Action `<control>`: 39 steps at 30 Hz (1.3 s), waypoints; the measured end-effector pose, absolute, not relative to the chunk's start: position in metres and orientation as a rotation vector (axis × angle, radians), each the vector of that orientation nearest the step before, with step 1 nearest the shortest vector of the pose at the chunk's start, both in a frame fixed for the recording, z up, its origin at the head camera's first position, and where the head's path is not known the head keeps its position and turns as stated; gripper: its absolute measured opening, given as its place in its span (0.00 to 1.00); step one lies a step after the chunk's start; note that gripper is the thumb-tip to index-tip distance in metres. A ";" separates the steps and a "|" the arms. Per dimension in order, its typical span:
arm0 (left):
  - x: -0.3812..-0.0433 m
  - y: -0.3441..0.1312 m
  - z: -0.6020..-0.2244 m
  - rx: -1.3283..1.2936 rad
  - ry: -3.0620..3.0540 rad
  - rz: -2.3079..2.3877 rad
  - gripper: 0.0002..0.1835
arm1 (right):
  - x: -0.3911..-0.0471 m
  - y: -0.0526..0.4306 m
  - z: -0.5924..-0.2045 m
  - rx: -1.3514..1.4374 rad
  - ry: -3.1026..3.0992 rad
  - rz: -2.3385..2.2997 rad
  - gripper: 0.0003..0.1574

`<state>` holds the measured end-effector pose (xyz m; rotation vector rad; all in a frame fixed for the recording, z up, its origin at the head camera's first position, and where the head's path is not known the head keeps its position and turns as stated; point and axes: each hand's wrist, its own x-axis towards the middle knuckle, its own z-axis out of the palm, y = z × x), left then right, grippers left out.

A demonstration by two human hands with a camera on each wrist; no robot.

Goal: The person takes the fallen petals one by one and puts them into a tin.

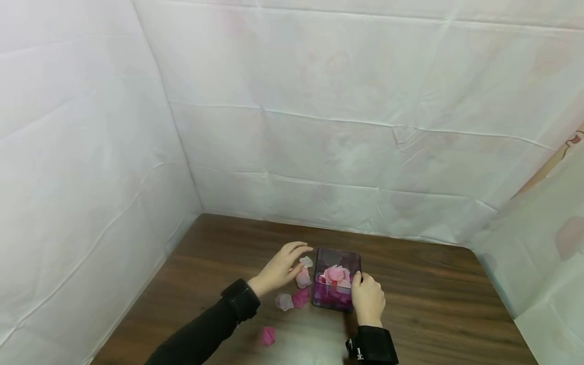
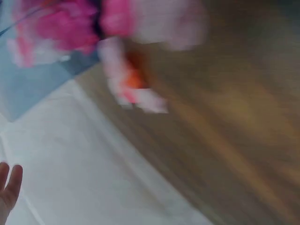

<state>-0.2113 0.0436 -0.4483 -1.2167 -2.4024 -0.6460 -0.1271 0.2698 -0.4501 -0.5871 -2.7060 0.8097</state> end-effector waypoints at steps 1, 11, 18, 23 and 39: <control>-0.210 0.035 -0.455 -1.208 -2.413 -0.634 0.22 | -0.127 0.270 -0.450 -0.588 -2.702 0.813 0.30; -0.181 -0.014 -0.515 -1.531 -2.584 -0.164 0.16 | -0.122 0.274 -0.452 -0.610 -2.747 0.818 0.30; -0.177 -0.007 -0.533 -1.520 -2.523 -0.108 0.10 | -0.125 0.276 -0.449 -0.589 -2.743 0.812 0.31; -0.178 -0.002 -0.533 -1.389 -2.445 -0.162 0.04 | -0.126 0.275 -0.450 -0.587 -2.744 0.814 0.31; -0.213 0.049 -0.438 -1.078 -2.418 -0.747 0.05 | -0.129 0.272 -0.448 -0.573 -2.754 0.807 0.30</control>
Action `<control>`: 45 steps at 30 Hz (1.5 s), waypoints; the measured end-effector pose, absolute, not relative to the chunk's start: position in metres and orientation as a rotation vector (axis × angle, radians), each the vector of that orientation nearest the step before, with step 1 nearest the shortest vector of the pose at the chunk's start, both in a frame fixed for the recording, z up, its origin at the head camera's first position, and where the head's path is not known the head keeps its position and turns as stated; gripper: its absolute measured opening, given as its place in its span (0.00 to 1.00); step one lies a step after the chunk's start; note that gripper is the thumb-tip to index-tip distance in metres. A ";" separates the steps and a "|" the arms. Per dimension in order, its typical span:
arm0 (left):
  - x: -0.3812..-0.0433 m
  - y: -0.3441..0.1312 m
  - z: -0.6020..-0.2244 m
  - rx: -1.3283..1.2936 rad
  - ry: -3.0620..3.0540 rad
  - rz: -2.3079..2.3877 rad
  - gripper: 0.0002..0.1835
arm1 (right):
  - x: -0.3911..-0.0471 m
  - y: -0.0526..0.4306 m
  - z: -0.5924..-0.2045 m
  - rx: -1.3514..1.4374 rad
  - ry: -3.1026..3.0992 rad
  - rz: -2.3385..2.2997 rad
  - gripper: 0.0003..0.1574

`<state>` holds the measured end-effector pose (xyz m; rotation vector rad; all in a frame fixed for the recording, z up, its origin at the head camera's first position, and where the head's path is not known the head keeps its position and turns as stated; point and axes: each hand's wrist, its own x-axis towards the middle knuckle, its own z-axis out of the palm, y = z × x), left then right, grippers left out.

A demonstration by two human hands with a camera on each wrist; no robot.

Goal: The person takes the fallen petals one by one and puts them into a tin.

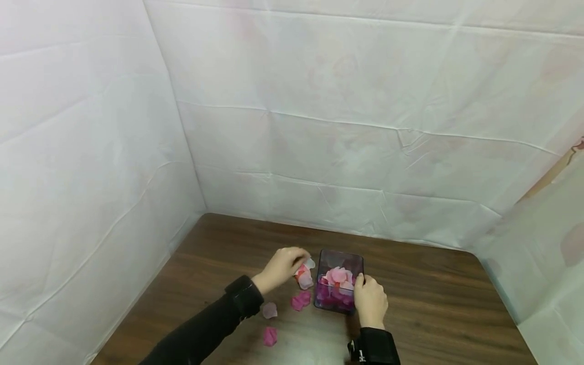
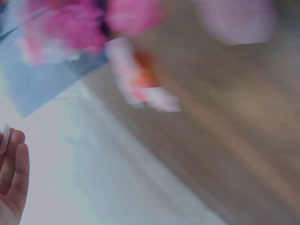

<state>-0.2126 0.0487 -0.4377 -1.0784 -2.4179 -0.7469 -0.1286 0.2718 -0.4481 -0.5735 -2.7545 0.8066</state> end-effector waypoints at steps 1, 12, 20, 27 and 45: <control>-0.214 0.056 -0.430 -1.084 -2.410 -0.734 0.05 | -0.129 0.271 -0.448 -0.576 -2.757 0.812 0.30; -0.212 0.119 -0.404 -1.270 -2.600 -0.584 0.08 | -0.134 0.270 -0.447 -0.567 -2.745 0.819 0.31; -0.212 0.129 -0.415 -1.353 -2.722 -0.493 0.22 | -0.131 0.271 -0.453 -0.558 -2.763 0.827 0.31; -0.204 0.112 -0.416 -1.327 -2.614 -0.639 0.24 | -0.125 0.272 -0.457 -0.571 -2.745 0.817 0.30; -0.165 -0.014 -0.519 -1.091 -3.112 -0.520 0.26 | -0.128 0.272 -0.448 -0.568 -2.736 0.799 0.30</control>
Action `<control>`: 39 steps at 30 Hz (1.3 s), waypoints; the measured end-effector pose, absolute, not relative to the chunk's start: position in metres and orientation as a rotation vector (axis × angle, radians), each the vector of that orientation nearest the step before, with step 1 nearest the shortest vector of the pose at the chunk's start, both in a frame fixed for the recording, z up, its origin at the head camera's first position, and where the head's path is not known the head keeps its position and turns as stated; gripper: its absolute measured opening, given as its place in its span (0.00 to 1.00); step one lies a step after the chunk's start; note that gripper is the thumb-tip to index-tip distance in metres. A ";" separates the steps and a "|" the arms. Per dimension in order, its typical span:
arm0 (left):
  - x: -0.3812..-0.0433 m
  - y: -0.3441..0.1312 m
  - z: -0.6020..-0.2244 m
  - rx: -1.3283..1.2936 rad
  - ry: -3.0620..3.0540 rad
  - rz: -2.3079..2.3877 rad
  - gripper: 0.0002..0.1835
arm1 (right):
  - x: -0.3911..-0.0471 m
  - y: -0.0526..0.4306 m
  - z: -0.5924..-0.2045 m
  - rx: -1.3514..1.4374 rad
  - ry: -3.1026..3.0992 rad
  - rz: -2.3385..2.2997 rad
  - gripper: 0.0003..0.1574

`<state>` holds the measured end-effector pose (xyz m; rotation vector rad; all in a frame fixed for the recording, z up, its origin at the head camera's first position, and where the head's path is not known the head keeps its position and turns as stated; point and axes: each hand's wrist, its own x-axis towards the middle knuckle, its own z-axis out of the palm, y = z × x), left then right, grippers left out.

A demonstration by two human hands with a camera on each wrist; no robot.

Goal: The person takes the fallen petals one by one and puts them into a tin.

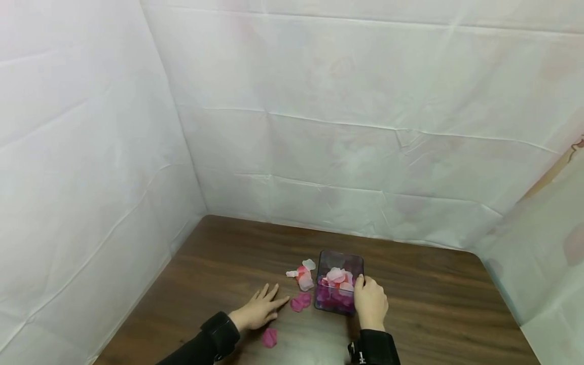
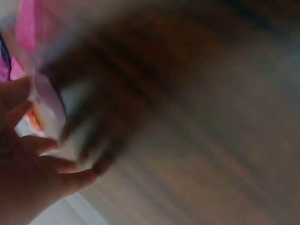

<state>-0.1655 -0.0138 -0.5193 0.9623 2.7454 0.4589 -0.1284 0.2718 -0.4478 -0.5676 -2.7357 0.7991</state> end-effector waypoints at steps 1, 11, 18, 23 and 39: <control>-0.163 -0.017 -0.522 0.966 2.765 0.420 0.25 | -0.129 0.271 -0.448 -0.562 -2.740 0.797 0.30; -0.168 -0.022 -0.529 1.040 2.960 0.627 0.10 | -0.131 0.267 -0.451 -0.531 -2.728 0.800 0.30; -0.183 -0.010 -0.515 1.072 2.924 0.848 0.09 | -0.131 0.266 -0.451 -0.534 -2.740 0.801 0.30; -0.201 0.021 -0.472 1.140 2.892 1.032 0.07 | -0.130 0.266 -0.450 -0.541 -2.737 0.808 0.30; -0.209 0.113 -0.405 1.354 2.706 0.878 0.10 | -0.130 0.264 -0.448 -0.542 -2.754 0.798 0.30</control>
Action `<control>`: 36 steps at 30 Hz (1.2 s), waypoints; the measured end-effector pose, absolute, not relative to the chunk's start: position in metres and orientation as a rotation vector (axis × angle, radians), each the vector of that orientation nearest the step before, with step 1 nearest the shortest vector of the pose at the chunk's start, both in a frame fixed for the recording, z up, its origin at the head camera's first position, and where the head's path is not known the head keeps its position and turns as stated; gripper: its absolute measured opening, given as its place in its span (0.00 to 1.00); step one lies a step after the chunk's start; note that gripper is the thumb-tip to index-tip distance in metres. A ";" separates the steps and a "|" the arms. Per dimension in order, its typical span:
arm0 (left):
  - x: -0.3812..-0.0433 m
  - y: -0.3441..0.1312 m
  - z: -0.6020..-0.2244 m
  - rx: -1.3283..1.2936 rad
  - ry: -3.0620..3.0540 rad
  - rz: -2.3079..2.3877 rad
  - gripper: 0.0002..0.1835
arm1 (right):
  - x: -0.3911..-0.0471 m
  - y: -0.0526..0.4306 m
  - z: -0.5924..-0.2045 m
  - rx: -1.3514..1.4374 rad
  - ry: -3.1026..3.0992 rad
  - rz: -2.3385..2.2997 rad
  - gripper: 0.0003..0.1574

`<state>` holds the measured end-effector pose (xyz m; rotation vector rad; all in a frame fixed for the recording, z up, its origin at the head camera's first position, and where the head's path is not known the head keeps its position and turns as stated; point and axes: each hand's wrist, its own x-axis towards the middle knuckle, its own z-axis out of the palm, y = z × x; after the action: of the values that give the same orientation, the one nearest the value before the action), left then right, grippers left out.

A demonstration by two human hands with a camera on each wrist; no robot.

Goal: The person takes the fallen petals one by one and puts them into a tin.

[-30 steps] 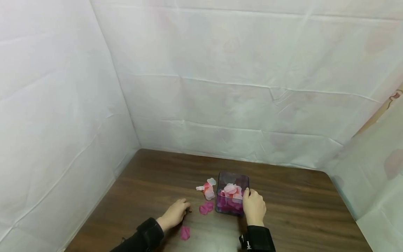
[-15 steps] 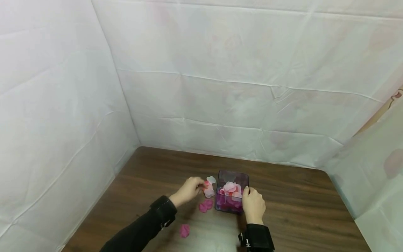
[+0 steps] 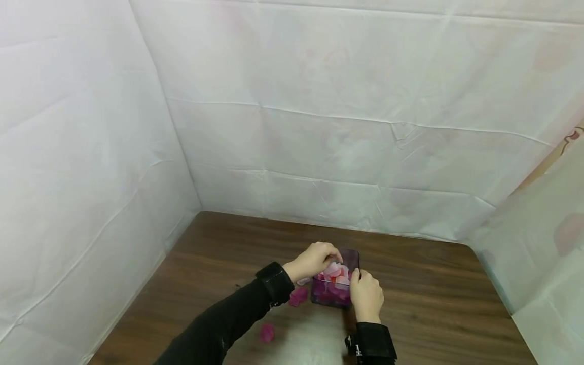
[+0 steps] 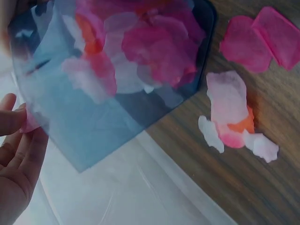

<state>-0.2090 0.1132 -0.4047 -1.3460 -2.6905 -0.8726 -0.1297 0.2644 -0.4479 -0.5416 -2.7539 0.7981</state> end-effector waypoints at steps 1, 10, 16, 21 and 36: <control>-0.208 0.115 -0.406 -1.353 -2.700 -0.867 0.10 | -0.130 0.264 -0.448 -0.546 -2.753 0.798 0.30; -0.202 0.112 -0.410 -1.549 -2.748 -0.612 0.16 | -0.131 0.266 -0.449 -0.536 -2.773 0.797 0.30; -0.205 0.099 -0.414 -1.492 -2.704 -0.758 0.18 | -0.129 0.267 -0.450 -0.549 -2.764 0.803 0.30; -0.222 0.084 -0.416 -1.162 -2.702 -0.926 0.24 | -0.129 0.267 -0.450 -0.564 -2.744 0.796 0.30; -0.233 0.056 -0.497 -0.895 -3.036 -0.459 0.21 | -0.129 0.262 -0.448 -0.569 -2.756 0.796 0.30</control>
<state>-0.2330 0.0561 -0.4967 -0.8949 -3.0364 -0.4594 -0.1294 0.2619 -0.4482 -0.5687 -2.7564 0.7964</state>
